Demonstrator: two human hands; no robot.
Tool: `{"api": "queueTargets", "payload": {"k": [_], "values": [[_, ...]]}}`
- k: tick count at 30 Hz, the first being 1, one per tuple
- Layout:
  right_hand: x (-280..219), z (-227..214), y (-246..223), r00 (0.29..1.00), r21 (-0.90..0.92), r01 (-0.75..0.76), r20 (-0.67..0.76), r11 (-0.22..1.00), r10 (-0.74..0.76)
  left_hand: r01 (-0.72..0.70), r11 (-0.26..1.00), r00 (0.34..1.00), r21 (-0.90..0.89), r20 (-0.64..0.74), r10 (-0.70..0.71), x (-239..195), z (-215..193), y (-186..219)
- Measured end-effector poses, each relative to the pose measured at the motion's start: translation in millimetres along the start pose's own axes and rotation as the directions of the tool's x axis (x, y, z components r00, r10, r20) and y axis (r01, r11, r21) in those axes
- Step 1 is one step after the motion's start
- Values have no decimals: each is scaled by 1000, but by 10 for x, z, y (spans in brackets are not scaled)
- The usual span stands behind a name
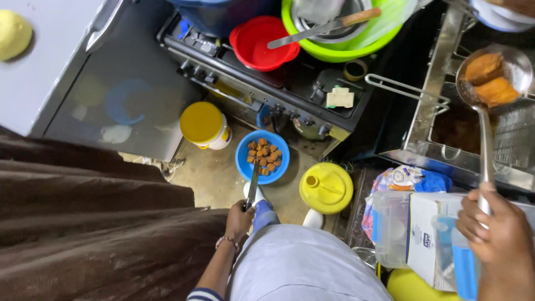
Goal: Frying dough balls in a deep fryer, using a slotted spoon to turn and remove them and a knife to separate them.
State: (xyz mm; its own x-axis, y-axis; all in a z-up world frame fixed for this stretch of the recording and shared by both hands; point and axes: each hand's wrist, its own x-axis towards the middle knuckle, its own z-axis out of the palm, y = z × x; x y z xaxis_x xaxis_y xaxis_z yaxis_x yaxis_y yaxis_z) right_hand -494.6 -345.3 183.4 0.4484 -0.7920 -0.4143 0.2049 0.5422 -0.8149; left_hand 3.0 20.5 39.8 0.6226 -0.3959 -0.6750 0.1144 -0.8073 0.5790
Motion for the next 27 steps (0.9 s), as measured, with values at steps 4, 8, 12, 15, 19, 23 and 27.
{"api": "queueTargets", "payload": {"k": [4,8,12,15,19,23,27], "values": [[-282,569,-400,980,-51,36,199,998,-26,57,996,998,-64,-19,-58,42,-95,46],[-154,656,-345,962,-250,-99,222,963,157,71,981,996,-181,-41,-80,55,-219,72],[17,1347,-55,919,-401,-261,175,878,353,116,922,990,-370,-36,-140,-55,-410,165],[288,1785,379,844,-462,-330,246,823,476,55,885,994,-462,-60,-94,-7,-541,131],[623,2630,1035,798,-470,-436,192,767,571,26,853,991,-522,-96,-89,186,-679,12],[1084,2915,1921,799,-595,-437,86,675,594,128,835,985,-535,-27,-168,368,-913,-51],[1677,3031,2746,786,-646,-484,-25,590,617,105,837,986,-538,-54,-158,566,-1243,36]]}}
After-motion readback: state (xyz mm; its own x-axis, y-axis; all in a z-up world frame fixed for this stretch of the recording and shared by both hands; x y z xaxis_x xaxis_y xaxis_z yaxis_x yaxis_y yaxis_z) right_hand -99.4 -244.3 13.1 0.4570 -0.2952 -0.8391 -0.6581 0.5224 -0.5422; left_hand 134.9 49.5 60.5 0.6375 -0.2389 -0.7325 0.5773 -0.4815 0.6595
